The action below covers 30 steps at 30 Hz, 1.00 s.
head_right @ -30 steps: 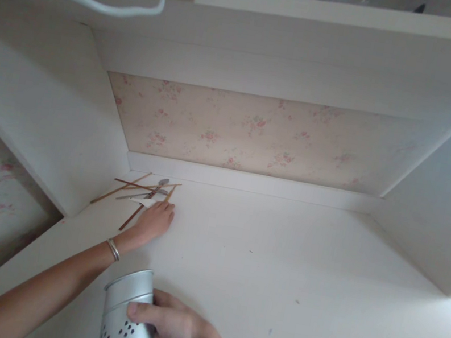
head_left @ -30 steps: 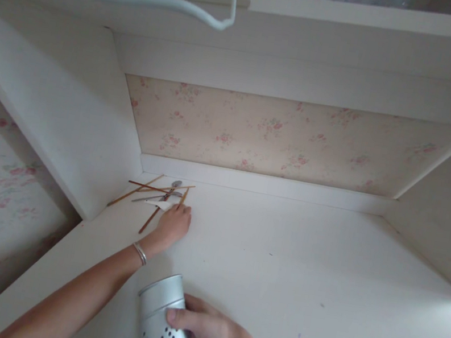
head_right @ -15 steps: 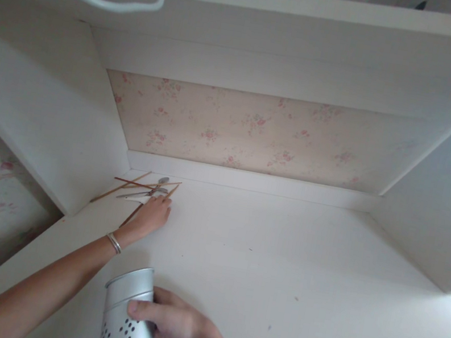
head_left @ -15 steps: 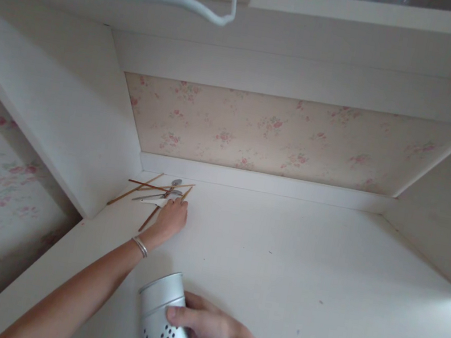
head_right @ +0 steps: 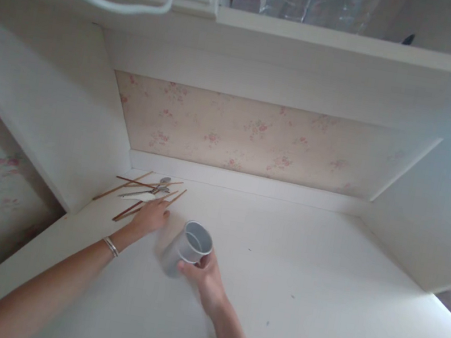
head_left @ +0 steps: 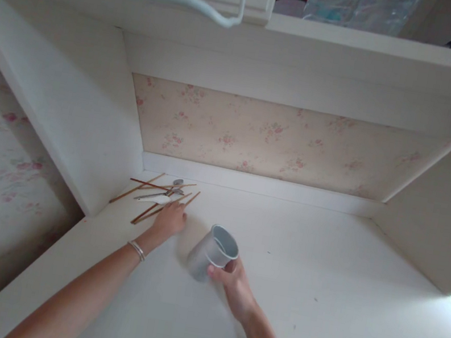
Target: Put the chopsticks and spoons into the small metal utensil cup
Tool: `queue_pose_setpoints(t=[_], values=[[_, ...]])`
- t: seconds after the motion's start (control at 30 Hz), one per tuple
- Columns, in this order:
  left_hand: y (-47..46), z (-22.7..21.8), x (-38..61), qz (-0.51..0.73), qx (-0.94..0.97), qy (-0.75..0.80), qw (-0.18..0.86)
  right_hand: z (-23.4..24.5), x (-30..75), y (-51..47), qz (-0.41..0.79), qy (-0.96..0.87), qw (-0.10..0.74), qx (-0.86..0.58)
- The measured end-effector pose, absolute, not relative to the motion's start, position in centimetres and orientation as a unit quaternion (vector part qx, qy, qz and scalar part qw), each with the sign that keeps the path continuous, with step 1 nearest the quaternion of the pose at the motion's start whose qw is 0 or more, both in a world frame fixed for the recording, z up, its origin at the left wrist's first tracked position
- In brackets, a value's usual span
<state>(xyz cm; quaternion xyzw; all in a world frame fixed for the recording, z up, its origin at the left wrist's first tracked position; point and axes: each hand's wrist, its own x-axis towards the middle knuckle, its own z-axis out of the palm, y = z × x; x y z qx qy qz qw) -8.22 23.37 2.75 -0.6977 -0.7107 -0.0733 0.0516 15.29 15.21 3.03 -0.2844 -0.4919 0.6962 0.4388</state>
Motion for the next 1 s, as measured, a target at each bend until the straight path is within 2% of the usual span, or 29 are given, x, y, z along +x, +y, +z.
queue_pose_setpoints(t=[0.13, 0.4, 0.6, 1.0], values=[[20.2, 3.0, -8.7, -0.117, -0.705, -0.698, 0.048, 2.0, 15.3, 18.1, 0.581, -0.502, 0.501, -0.398], [13.3, 1.1, -9.4, -0.205, -0.69, -0.693, 0.038, 2.0, 11.4, 28.4, 0.404, -0.587, 0.458, -0.532], [12.6, 0.4, -9.7, -0.189, -0.664, -0.719, 0.079, 2.0, 7.4, 33.9, 0.351, -0.615, 0.431, -0.559], [13.8, -2.4, -9.5, -0.287, -0.706, -0.648, -0.009, 1.4, 1.7, 36.6, 0.37, -0.644, 0.399, -0.539]])
